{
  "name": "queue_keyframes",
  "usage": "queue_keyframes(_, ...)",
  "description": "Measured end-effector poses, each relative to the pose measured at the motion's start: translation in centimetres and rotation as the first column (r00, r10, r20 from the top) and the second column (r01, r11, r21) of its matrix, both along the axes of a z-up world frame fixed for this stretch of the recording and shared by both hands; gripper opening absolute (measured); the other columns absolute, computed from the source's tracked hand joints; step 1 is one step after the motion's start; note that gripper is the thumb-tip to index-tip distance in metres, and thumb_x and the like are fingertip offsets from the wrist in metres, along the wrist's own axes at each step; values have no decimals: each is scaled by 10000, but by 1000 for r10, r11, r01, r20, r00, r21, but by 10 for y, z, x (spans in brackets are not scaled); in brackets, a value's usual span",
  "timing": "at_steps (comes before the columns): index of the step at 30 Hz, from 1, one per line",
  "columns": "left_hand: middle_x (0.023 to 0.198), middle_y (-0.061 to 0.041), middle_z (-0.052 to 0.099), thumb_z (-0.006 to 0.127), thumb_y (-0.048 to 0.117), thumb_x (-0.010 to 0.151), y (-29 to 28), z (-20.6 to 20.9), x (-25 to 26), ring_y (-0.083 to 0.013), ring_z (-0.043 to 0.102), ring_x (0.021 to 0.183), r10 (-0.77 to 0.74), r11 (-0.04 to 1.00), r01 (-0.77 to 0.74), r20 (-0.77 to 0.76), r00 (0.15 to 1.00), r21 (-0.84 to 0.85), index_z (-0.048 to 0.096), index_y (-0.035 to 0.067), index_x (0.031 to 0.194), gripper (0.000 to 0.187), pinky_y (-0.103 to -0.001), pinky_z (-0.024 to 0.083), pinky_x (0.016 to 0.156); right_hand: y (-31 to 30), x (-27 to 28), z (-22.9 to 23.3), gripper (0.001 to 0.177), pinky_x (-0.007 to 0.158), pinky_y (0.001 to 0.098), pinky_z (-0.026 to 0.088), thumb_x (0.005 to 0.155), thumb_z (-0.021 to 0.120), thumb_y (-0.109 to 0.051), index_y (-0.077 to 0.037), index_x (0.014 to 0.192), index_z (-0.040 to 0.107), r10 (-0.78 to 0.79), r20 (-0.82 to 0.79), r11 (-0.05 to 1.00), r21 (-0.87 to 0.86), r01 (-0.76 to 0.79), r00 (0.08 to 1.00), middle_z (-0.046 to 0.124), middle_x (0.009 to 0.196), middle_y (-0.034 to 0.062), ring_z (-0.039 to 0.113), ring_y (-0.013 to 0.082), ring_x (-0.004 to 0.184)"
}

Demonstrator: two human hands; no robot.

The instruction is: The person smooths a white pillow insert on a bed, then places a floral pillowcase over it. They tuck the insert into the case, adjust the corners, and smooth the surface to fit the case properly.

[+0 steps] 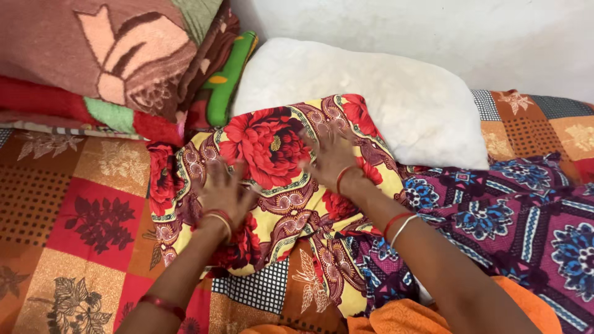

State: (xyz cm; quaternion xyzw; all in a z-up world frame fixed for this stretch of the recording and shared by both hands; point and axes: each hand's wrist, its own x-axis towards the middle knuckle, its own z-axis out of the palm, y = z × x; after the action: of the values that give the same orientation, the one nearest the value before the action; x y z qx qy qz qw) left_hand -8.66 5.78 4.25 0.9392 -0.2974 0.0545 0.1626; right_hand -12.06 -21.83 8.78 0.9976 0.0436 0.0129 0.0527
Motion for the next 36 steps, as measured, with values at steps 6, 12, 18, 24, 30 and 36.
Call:
queue_keyframes(6, 1637, -177, 272, 663, 542, 779, 31, -2, -41, -421, 245, 1490, -552, 814, 526, 47, 832, 246, 369, 144, 1572, 935, -670, 119, 1152, -11, -19, 3, 719, 1174, 702, 137, 970, 418, -617, -356, 1603, 198, -134, 15, 991, 9, 134, 991, 132, 1697, 67, 45, 394, 1549)
queue_keyframes(12, 1199, -89, 569, 671, 160, 815, 88, -13, -34, -300, 527, 1155, -624, 749, 555, 102, 775, 363, 571, 126, 1222, 420, -465, 401, 1043, -64, -5, 5, 1018, 1131, 590, 382, 864, 580, -719, -301, 1660, 102, -564, -101, 756, 335, 562, 820, 331, 1609, 232, 432, 472, 1396)
queue_keyframes(18, 1114, -115, 570, 687, 107, 747, 123, -17, -21, -310, 550, 1065, -655, 717, 617, 10, 756, 324, 592, 106, 1130, 394, -427, 458, 920, -84, 8, 6, 1213, 1070, 467, 461, 703, 910, -462, -171, 1599, 145, -497, -70, 571, 724, 387, 865, 552, 1417, 286, 572, 417, 1262)
queue_keyframes(24, 1206, -109, 596, 607, 329, 959, 170, -22, -19, -296, 561, 1113, -360, 896, 349, -12, 933, 276, 602, 143, 1218, 318, -448, 481, 962, -53, -5, 11, 1023, 1162, 519, 411, 812, 714, -524, -233, 1653, 210, -596, -196, 620, 505, 601, 779, 543, 1508, 223, 527, 412, 1367)
queue_keyframes(30, 1281, -199, 547, 532, 507, 1009, 154, -12, -2, -357, 521, 1208, 427, 897, -412, -71, 901, 163, 545, 73, 1220, 483, -501, 481, 935, 20, 1, 12, 813, 1207, 603, 91, 993, 355, -625, -219, 1638, 71, -365, 18, 930, -31, 365, 931, 63, 1686, 194, 60, 375, 1546)
queue_keyframes(36, 1138, -256, 628, 679, 458, 920, 135, -49, 19, -403, 609, 1072, 704, 616, -684, -117, 701, -391, 550, -20, 1193, 565, -520, 513, 938, 114, 0, -35, 761, 1227, 562, 20, 1037, 311, -612, -192, 1624, 69, 58, -84, 998, -17, -60, 995, 34, 1695, 232, 8, 365, 1574)
